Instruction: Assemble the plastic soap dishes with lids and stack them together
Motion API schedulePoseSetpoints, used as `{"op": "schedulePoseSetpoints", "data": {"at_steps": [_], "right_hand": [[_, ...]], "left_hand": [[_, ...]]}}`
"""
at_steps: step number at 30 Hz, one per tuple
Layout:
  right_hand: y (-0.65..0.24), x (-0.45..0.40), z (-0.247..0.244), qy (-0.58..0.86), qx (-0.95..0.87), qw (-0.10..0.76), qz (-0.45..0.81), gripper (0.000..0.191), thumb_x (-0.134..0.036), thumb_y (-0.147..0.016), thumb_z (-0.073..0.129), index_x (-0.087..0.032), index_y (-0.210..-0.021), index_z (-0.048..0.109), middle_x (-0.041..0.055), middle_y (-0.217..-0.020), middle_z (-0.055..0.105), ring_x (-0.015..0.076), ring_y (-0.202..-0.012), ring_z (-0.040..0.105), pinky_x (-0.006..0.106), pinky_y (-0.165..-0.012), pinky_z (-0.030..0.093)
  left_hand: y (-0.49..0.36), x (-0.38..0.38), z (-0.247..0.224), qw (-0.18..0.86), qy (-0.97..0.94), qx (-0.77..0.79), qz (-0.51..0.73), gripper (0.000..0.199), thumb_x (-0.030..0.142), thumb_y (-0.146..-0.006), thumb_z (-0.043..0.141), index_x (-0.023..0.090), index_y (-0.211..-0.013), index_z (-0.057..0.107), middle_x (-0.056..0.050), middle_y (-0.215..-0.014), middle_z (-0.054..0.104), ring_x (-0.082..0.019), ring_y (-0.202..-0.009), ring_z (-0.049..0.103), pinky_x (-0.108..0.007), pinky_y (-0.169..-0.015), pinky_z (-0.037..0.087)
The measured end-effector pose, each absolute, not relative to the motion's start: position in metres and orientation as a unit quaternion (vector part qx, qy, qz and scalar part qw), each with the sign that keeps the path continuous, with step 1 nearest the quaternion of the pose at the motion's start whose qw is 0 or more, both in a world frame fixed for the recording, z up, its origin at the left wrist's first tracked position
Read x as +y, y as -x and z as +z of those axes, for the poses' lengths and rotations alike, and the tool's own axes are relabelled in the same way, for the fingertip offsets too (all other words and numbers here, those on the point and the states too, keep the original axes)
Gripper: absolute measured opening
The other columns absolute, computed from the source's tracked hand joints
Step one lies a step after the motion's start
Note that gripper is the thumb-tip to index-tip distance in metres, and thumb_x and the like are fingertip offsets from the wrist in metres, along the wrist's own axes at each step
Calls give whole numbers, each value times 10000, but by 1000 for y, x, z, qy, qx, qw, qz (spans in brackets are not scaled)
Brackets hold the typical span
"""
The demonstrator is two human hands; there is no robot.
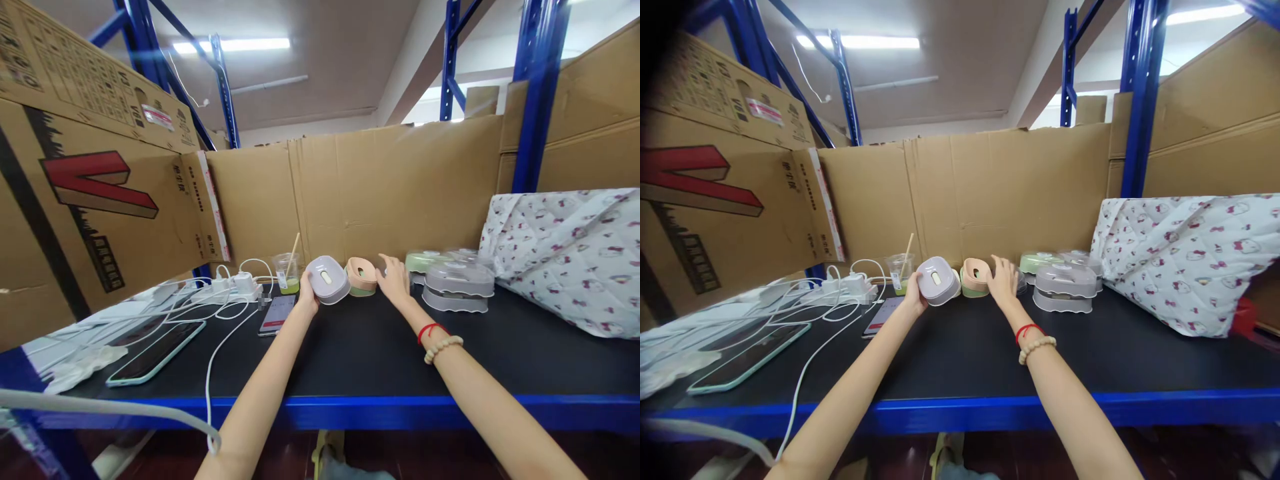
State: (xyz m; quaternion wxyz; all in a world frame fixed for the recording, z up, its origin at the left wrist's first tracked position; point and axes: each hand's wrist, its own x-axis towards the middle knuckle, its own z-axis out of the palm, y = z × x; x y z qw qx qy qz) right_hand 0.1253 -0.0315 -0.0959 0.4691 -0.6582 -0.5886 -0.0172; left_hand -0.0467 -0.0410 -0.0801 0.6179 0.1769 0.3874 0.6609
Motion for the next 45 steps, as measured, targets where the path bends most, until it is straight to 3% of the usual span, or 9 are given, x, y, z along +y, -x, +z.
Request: {"op": "schedulePoseSetpoints", "data": {"at_steps": [3,6,11,14,18,22,27,34,45], "right_hand": [[-146,-27,-108,719,-577,383,-64,596,-183,-680,607,-229,-1261,480,127,-1371,341,286,-1264,351,437,-1011,342],[-157,-24,-115,741,-576,342,-47,717,-239,-657,668,-258,-1325,408,152,-1406,238,316,-1264,348,444,-1007,333],[-158,-22,-114,740,-604,295,-37,518,-256,-737,609,-258,-1246,515,155,-1326,351,295,-1218,407,443,-1023,306],[-155,-22,-111,730,-592,339,-32,474,-282,-737,615,-248,-1206,555,164,-1290,375,306,-1197,413,451,-1011,310],[-144,-23,-104,682,-532,502,-20,495,-369,-736,594,-240,-1211,542,156,-1307,332,318,-1219,374,466,-1000,330],[-125,-27,-100,553,-557,619,29,527,-486,-732,529,-229,-1192,529,116,-1251,409,237,-1165,435,427,-1008,370],[-100,-34,-107,394,-731,548,102,540,-546,-658,583,-229,-1096,588,70,-1141,530,186,-1132,473,381,-1027,389],[-89,-40,-106,450,-739,489,107,548,-358,-638,669,-256,-1167,571,62,-1242,481,188,-1208,435,385,-1068,363],[-94,-37,-106,432,-735,496,163,562,-337,-579,709,-247,-1123,606,65,-1225,492,181,-1212,426,372,-1087,340]], "left_hand": [[44,-45,-81,643,-167,380,644,301,197,-805,381,102,-1000,589,-26,-605,582,-138,-464,528,-223,-492,444],[36,-52,-84,665,-169,370,626,289,171,-780,375,80,-945,595,-37,-580,576,-146,-463,532,-227,-486,440],[20,-58,-90,704,-193,345,590,237,160,-746,392,82,-819,603,-74,-618,602,-190,-570,598,-271,-571,476],[18,-58,-90,708,-209,340,583,228,160,-745,402,100,-822,608,-63,-642,613,-202,-650,621,-286,-639,486],[22,-54,-88,667,-225,355,616,226,170,-785,398,105,-853,604,-31,-605,587,-159,-581,586,-242,-590,462],[24,-50,-89,651,-233,345,635,234,173,-839,397,98,-944,592,-22,-637,598,-124,-521,549,-212,-533,439],[24,-52,-89,654,-227,305,654,325,268,-903,384,100,-1119,560,-67,-809,657,-148,-632,605,-231,-594,480],[30,-53,-84,653,-222,260,676,545,483,-920,277,78,-1166,546,-107,-896,661,-190,-751,638,-275,-654,514],[27,-54,-85,631,-242,338,656,282,288,-891,433,94,-1035,580,-20,-672,619,-114,-488,552,-203,-434,423]]}}
